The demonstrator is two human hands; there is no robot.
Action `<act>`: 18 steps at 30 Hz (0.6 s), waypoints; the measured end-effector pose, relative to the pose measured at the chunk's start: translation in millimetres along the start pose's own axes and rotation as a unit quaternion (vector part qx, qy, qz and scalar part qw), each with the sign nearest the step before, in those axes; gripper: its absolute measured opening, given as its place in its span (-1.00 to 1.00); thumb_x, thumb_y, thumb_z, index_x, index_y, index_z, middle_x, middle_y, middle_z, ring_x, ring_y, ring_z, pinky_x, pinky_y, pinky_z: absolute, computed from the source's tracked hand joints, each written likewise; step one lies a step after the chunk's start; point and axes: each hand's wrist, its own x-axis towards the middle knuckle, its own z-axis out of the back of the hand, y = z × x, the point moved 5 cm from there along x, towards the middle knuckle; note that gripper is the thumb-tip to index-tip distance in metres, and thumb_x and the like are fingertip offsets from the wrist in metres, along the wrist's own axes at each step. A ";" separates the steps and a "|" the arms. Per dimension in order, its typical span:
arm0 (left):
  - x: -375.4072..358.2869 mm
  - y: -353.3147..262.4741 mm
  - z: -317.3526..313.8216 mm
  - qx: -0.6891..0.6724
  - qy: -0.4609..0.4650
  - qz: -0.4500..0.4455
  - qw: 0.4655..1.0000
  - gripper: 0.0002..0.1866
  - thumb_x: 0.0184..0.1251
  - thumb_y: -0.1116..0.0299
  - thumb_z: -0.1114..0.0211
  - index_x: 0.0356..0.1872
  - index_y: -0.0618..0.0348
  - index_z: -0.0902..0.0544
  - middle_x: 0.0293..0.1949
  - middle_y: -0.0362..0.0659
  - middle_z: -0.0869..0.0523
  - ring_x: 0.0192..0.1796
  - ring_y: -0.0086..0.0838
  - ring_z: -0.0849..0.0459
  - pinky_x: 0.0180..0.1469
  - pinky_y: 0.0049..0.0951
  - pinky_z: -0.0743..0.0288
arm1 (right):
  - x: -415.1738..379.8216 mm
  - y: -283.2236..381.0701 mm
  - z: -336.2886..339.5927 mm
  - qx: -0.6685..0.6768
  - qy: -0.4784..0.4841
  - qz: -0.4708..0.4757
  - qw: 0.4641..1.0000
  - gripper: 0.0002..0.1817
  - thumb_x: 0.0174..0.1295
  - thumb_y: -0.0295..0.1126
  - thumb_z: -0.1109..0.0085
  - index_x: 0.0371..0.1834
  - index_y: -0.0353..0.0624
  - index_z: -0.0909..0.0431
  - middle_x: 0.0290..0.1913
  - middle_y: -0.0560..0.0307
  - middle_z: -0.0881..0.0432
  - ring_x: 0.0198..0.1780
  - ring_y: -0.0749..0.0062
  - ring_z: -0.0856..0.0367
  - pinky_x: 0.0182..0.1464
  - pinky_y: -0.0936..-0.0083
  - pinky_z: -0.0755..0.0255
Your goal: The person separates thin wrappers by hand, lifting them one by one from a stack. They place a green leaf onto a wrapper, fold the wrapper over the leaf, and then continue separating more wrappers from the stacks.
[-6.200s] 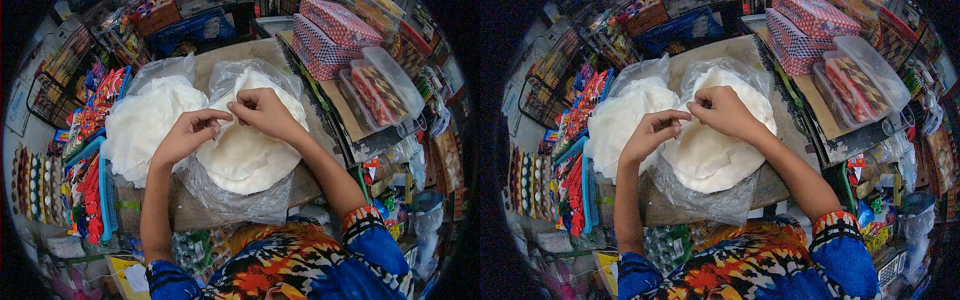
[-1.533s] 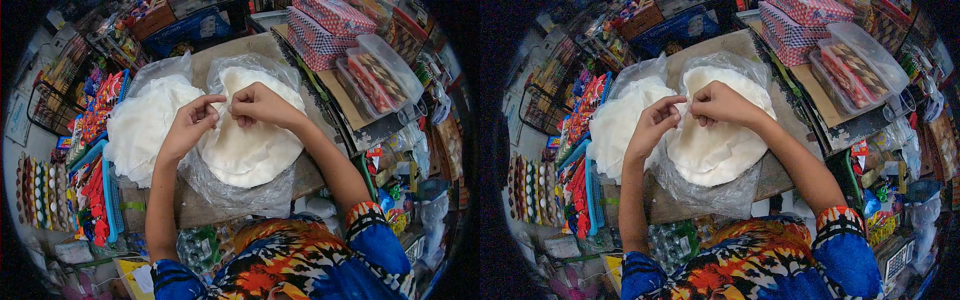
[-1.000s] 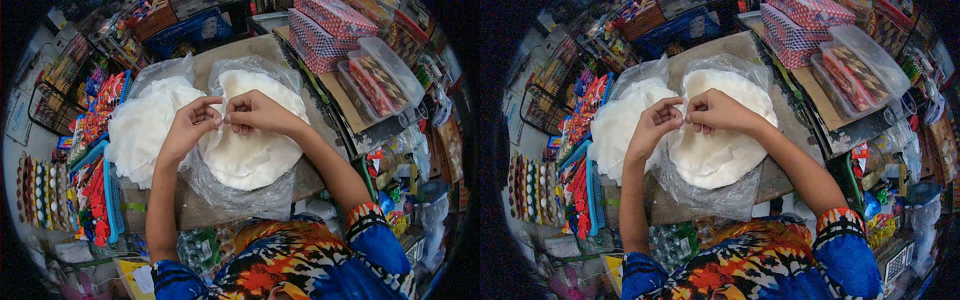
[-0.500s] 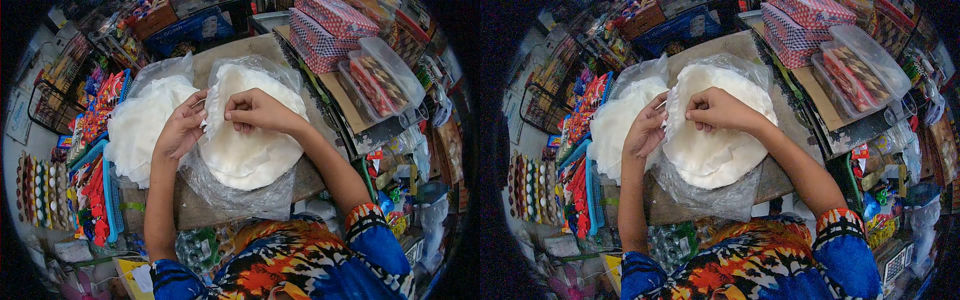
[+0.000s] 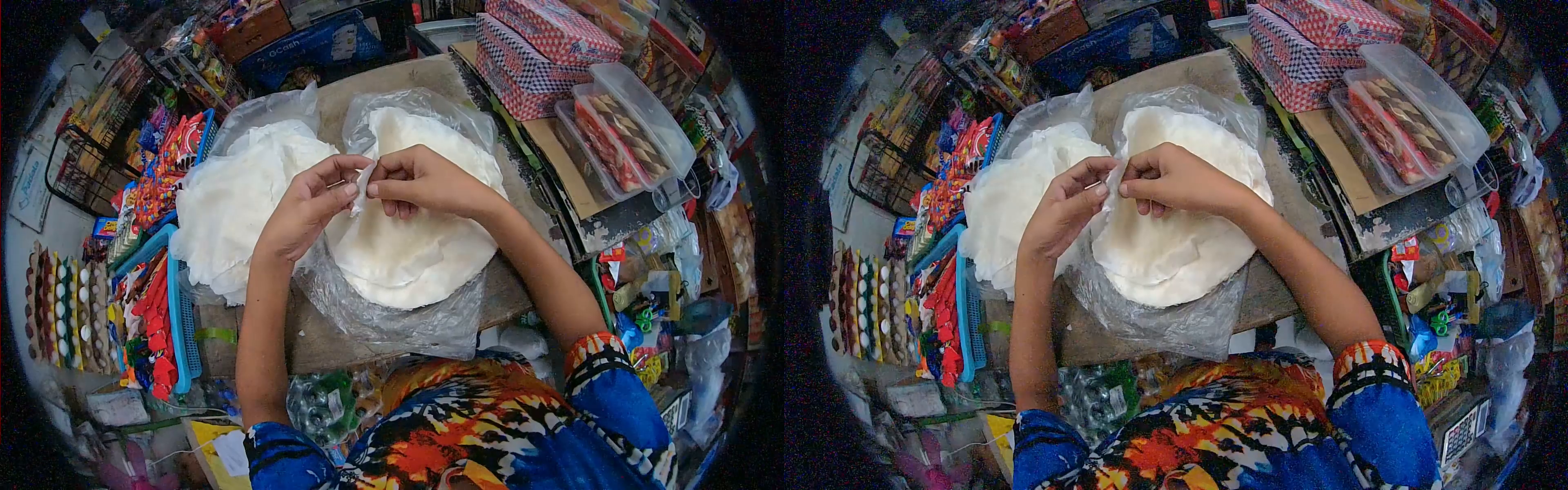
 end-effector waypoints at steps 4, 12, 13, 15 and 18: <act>-1.0 -2.1 -0.1 0.013 -0.003 0.007 1.000 -0.61 0.27 0.46 -0.26 0.13 0.29 -0.50 -0.18 -0.28 -0.54 -0.15 -0.65 -0.48 -0.07 -0.63 -0.37 | 0.8 -0.5 0.6 -0.014 0.001 0.003 1.000 -0.79 0.29 -0.30 -0.16 -0.30 -0.24 -0.58 -0.51 0.26 -0.58 -0.51 0.67 -0.51 -0.43 0.70 -0.39; 0.0 -0.4 0.7 0.016 0.001 -0.005 1.000 -0.64 0.28 0.49 -0.24 0.10 0.30 -0.52 -0.20 -0.27 -0.56 -0.16 -0.63 -0.49 -0.09 -0.60 -0.39 | 1.6 -4.1 -0.2 0.001 0.005 -0.001 1.000 -0.81 0.29 -0.31 -0.15 -0.27 -0.24 -0.59 -0.51 0.26 -0.58 -0.52 0.67 -0.49 -0.44 0.71 -0.37; 0.1 0.3 1.8 0.016 0.001 -0.004 1.000 -0.64 0.28 0.49 -0.24 0.10 0.30 -0.52 -0.20 -0.27 -0.56 -0.16 -0.63 -0.49 -0.09 -0.60 -0.39 | 1.7 -4.4 -0.1 0.001 0.004 -0.001 1.000 -0.81 0.29 -0.31 -0.15 -0.27 -0.24 -0.59 -0.51 0.26 -0.58 -0.52 0.67 -0.49 -0.44 0.71 -0.37; 0.4 2.1 3.2 0.016 0.007 0.003 1.000 -0.65 0.27 0.47 -0.26 0.08 0.28 -0.53 -0.10 -0.25 -0.57 -0.10 -0.62 -0.51 -0.05 -0.60 -0.39 | 2.0 -5.3 0.0 -0.002 0.005 -0.005 1.000 -0.81 0.29 -0.33 -0.15 -0.25 -0.24 -0.59 -0.51 0.26 -0.58 -0.52 0.67 -0.49 -0.44 0.71 -0.36; 1.1 1.9 2.1 0.023 0.012 0.002 1.000 -0.66 0.26 0.46 -0.26 0.07 0.28 -0.54 -0.11 -0.26 -0.58 -0.12 -0.63 -0.51 -0.09 -0.62 -0.38 | 1.8 -7.0 -1.3 0.003 0.006 0.001 1.000 -0.81 0.29 -0.34 -0.15 -0.23 -0.26 -0.59 -0.52 0.26 -0.58 -0.52 0.67 -0.49 -0.44 0.70 -0.37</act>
